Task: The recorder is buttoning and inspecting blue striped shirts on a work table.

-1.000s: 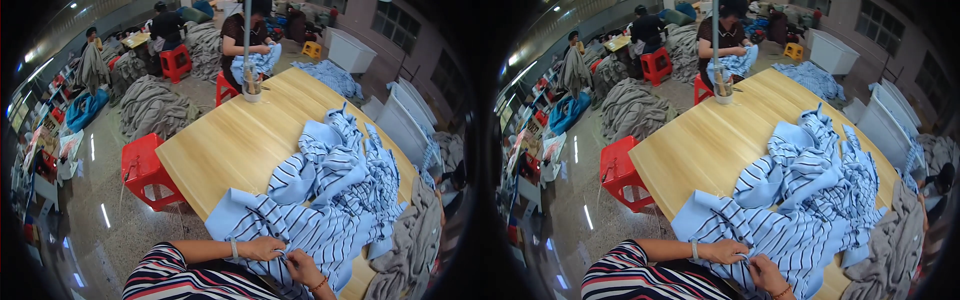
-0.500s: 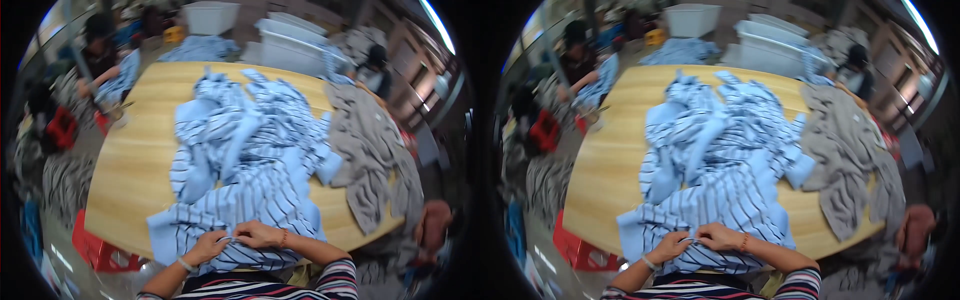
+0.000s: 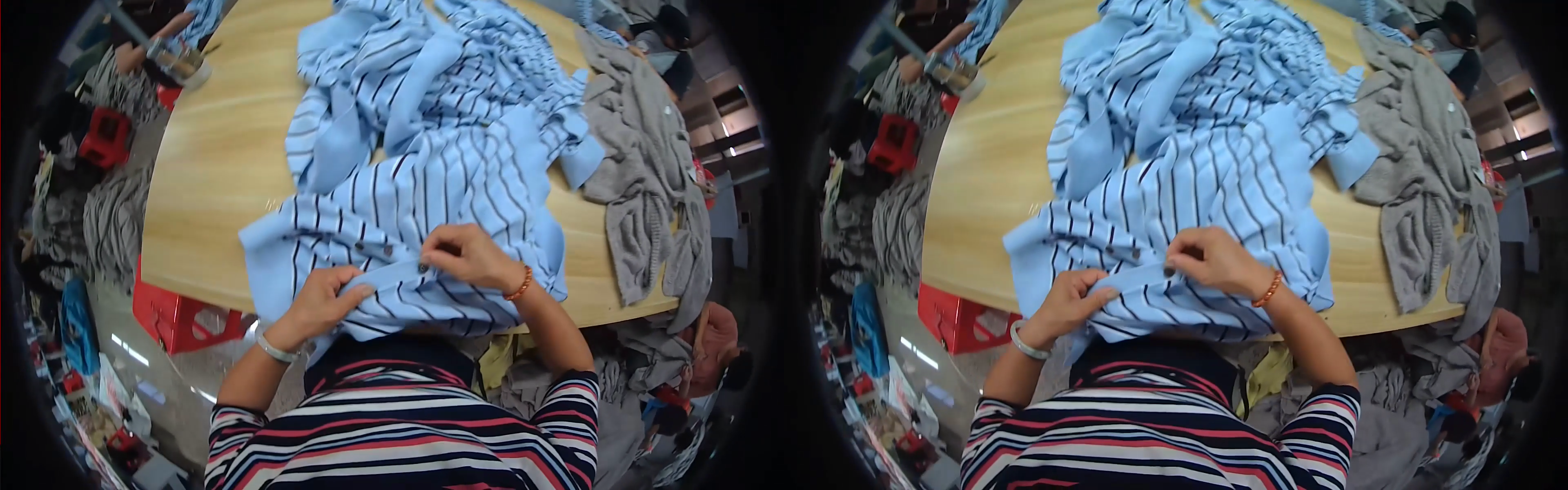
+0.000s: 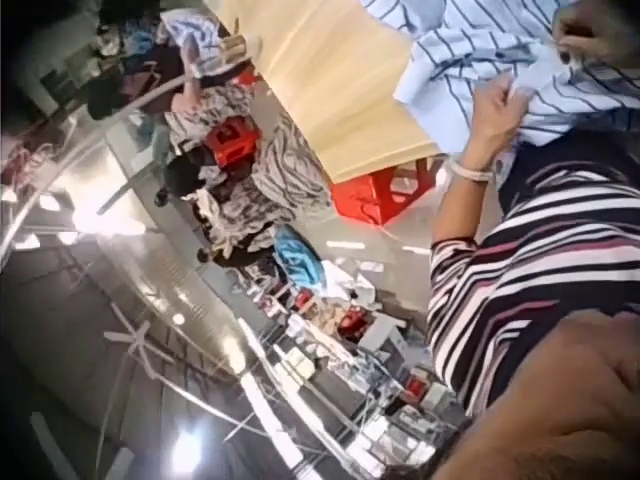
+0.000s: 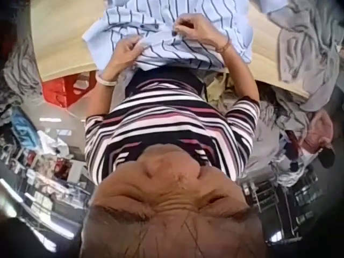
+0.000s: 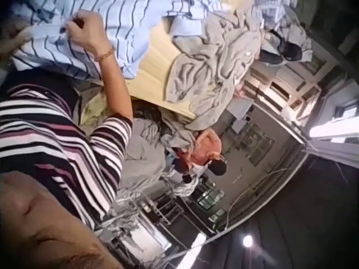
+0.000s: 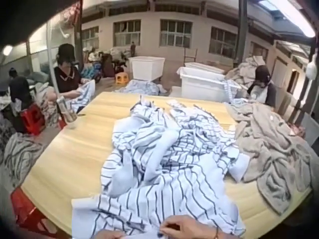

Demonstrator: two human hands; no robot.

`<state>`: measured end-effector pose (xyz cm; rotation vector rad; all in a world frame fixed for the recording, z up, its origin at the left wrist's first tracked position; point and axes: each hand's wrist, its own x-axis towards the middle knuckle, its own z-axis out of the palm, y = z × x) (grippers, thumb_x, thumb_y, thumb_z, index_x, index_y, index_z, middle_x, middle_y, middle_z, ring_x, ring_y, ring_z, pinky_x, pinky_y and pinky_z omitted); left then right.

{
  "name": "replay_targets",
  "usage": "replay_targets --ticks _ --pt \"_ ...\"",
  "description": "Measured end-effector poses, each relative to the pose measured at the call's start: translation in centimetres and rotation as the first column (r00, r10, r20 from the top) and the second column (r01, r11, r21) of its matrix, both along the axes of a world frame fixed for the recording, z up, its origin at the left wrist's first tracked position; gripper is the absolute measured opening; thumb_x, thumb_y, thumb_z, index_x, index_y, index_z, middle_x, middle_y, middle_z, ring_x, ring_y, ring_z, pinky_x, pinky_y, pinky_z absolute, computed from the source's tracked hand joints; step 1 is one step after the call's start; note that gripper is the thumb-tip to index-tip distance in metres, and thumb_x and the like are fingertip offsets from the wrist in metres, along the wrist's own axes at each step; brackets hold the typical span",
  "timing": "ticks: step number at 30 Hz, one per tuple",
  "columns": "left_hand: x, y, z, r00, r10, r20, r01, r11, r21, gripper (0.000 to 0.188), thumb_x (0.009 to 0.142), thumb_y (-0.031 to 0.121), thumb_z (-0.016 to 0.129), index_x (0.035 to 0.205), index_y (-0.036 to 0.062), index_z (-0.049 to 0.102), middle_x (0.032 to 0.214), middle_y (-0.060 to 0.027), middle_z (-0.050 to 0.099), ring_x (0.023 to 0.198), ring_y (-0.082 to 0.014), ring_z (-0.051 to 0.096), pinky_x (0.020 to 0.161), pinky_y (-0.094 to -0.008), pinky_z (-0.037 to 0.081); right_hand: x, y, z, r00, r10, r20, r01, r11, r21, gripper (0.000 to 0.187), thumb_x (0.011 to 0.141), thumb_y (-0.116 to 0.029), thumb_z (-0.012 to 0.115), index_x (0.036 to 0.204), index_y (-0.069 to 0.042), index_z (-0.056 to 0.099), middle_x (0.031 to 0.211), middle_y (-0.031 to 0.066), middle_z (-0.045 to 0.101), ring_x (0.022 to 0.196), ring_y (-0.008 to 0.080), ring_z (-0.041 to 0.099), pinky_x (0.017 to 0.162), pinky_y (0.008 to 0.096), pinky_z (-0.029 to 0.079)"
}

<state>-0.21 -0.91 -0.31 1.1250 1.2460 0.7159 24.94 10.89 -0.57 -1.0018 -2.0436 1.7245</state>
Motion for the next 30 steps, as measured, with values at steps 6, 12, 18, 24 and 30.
replay_targets --ticks 6,12,18,24,30 --pt "0.4 -0.9 -0.1 0.991 0.081 0.111 -0.078 0.997 -0.028 0.014 0.090 0.013 0.062 0.094 -0.0006 0.064 0.077 0.0055 0.057 0.070 -0.0013 0.046 0.062 -0.0178 0.037 -2.2 -1.6 3.7 1.000 0.011 -0.026 -0.003 0.958 0.286 0.019 0.082 0.001 0.060 0.100 -0.003 0.064 0.089 0.0052 0.060 0.062 0.0098 0.051 0.057 0.0231 0.042" --pt "2.1 -1.1 1.2 0.993 0.067 0.102 -0.076 0.993 0.090 0.013 0.086 0.011 0.065 0.094 0.0005 0.065 0.078 0.0045 0.060 0.072 -0.0015 0.049 0.062 -0.0189 0.040 -3.7 -4.2 2.0 0.979 0.193 -0.061 -0.147 0.887 0.437 0.025 0.077 -0.001 0.065 0.102 -0.003 0.064 0.080 0.0113 0.055 0.068 0.0259 0.057 0.060 0.0325 0.046" --pt "2.9 -2.4 0.6 0.963 0.047 -0.266 0.024 0.966 0.259 0.014 0.075 0.005 0.064 0.089 0.0012 0.065 0.071 -0.0091 0.064 0.061 -0.0119 0.059 0.059 -0.0259 0.046 -2.9 -6.8 2.9 0.991 0.122 -0.048 -0.072 0.813 0.578 0.015 0.074 -0.001 0.069 0.088 -0.003 0.064 0.080 0.0090 0.058 0.067 0.0272 0.060 0.056 0.0332 0.048" --pt "3.8 -2.3 0.0 0.907 0.005 -0.421 0.126 0.951 0.282 0.013 0.075 0.004 0.063 0.088 0.0013 0.065 0.073 -0.0088 0.065 0.065 -0.0145 0.062 0.063 -0.0264 0.048 -2.0 -8.2 2.5 0.987 0.132 -0.088 -0.041 0.746 0.665 0.021 0.071 0.005 0.068 0.089 -0.002 0.061 0.084 0.0108 0.059 0.070 0.0267 0.061 0.059 0.0331 0.050" --pt "1.5 -0.2 -1.8 0.638 0.201 0.744 0.058 0.950 -0.307 0.038 0.081 0.014 0.070 0.113 -0.0016 0.056 0.110 -0.0126 0.062 0.094 -0.0179 0.061 0.083 -0.0268 0.049 -2.0 -7.5 3.3 0.991 0.125 -0.052 -0.076 0.828 0.556 0.022 0.070 0.008 0.065 0.088 -0.001 0.058 0.085 0.0108 0.058 0.071 0.0268 0.060 0.061 0.0327 0.050"
